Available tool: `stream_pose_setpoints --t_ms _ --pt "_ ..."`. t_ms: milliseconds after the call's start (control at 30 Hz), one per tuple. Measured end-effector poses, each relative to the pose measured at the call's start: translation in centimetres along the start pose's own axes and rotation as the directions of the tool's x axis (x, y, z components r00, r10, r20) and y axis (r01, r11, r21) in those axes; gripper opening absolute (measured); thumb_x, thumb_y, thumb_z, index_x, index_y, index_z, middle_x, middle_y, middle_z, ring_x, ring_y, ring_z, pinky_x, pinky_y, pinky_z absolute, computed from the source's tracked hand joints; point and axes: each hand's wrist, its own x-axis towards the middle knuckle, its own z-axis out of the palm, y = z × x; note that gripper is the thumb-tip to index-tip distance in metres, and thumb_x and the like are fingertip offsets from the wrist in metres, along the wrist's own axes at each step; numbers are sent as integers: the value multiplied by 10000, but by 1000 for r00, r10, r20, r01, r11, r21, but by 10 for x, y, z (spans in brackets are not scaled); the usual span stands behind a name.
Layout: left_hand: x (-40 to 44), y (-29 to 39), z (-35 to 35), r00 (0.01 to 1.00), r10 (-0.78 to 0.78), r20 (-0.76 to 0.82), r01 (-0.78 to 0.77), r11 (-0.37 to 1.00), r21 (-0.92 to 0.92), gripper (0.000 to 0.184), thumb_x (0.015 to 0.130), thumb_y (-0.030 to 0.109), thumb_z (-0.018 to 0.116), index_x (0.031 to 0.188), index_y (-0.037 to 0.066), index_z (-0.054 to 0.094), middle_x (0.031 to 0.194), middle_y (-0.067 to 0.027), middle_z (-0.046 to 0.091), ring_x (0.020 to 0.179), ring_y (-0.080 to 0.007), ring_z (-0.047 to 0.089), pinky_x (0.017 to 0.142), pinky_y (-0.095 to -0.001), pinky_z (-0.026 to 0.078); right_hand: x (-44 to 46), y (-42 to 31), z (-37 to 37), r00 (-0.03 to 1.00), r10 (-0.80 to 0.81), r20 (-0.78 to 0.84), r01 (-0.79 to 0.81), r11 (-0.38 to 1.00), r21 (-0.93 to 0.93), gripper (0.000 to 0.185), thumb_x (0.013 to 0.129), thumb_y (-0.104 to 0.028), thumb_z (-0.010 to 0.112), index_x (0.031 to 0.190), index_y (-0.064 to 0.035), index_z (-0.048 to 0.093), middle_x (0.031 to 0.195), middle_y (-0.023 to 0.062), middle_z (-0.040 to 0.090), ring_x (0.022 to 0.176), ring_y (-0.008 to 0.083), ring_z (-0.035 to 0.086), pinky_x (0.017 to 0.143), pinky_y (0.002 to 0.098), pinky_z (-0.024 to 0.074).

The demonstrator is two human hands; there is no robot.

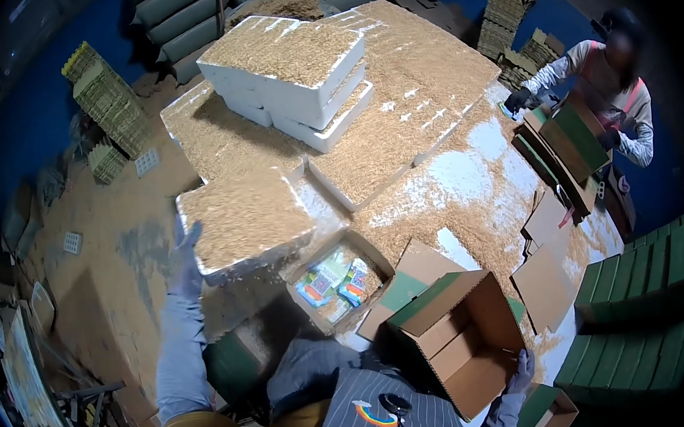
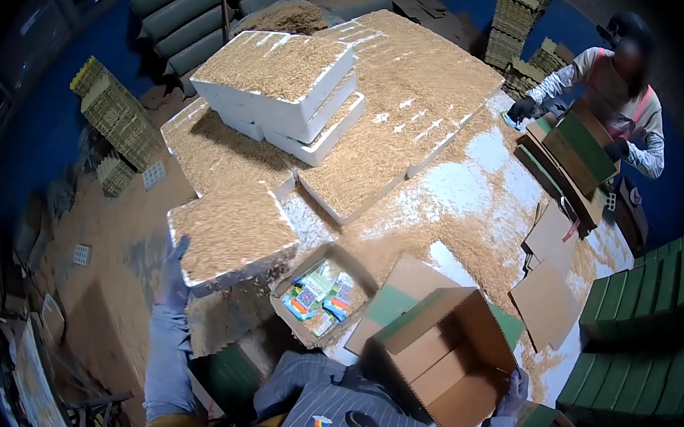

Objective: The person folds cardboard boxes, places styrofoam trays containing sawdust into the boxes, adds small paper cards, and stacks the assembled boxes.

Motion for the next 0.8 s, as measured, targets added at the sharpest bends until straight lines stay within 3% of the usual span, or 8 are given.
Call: stream_pose_setpoints --t_ms 167,300,367,400,500,633,733,800 --pt "-27 44 24 958 -256 131 281 930 -236 592 919 268 595 1400 3 374 1280 -148 543 1147 -238 562 973 -352 474 -12 -24 12 1000 4 22 -3 998 -60 243 973 -216 545 1103 -16 592 991 35 607 863 120 547 785 260 454" --pt "-40 34 129 906 -270 327 305 950 -61 525 936 273 569 1357 -7 431 1265 -140 557 1121 -221 581 955 -337 491 8 -19 11 992 -22 123 27 999 -35 245 978 -196 525 1098 0 608 1044 46 621 927 141 576 831 279 470" --pt "-67 34 205 794 -375 479 425 905 3 473 967 243 500 1347 -31 437 1285 -134 544 1202 -196 515 1018 -317 428 28 -13 17 983 -74 170 103 980 -172 274 981 -218 468 1025 10 613 915 61 628 853 131 580 778 293 465" --pt "-44 -34 204 713 -287 640 349 937 31 457 986 243 474 1364 -7 412 1275 -121 546 1150 -195 558 955 -321 488 23 -57 33 984 -19 178 70 956 -286 308 980 -244 450 1011 13 617 948 81 645 885 137 589 810 304 465" --pt "-108 -55 307 467 -294 834 313 937 156 709 974 308 494 1494 -17 139 1531 -180 237 1389 -239 288 1137 -328 221 40 -67 37 967 -107 232 195 894 -404 294 971 -218 463 1059 3 636 999 134 670 894 206 638 801 323 489" --pt "-169 -93 357 341 -404 849 414 875 249 887 919 370 595 1520 50 26 1519 -193 260 1411 -265 242 1151 -333 168 45 -60 17 980 -83 178 134 947 -293 267 953 -204 491 1044 -7 646 989 132 672 875 222 638 785 331 491" --pt "-175 -76 338 305 -587 750 560 747 358 815 934 312 585 1533 126 64 1491 -167 319 1331 -265 382 1095 -333 311 38 -40 18 985 -41 170 76 977 -200 247 940 -193 512 1033 -14 653 981 130 674 861 235 637 773 336 493" --pt "-162 -61 313 284 -584 760 485 771 412 799 940 326 578 1536 149 76 1476 -169 345 1295 -257 427 1062 -335 362 37 -23 30 986 -23 164 49 987 -154 234 931 -186 526 1025 -18 658 976 129 675 852 243 637 766 340 495"
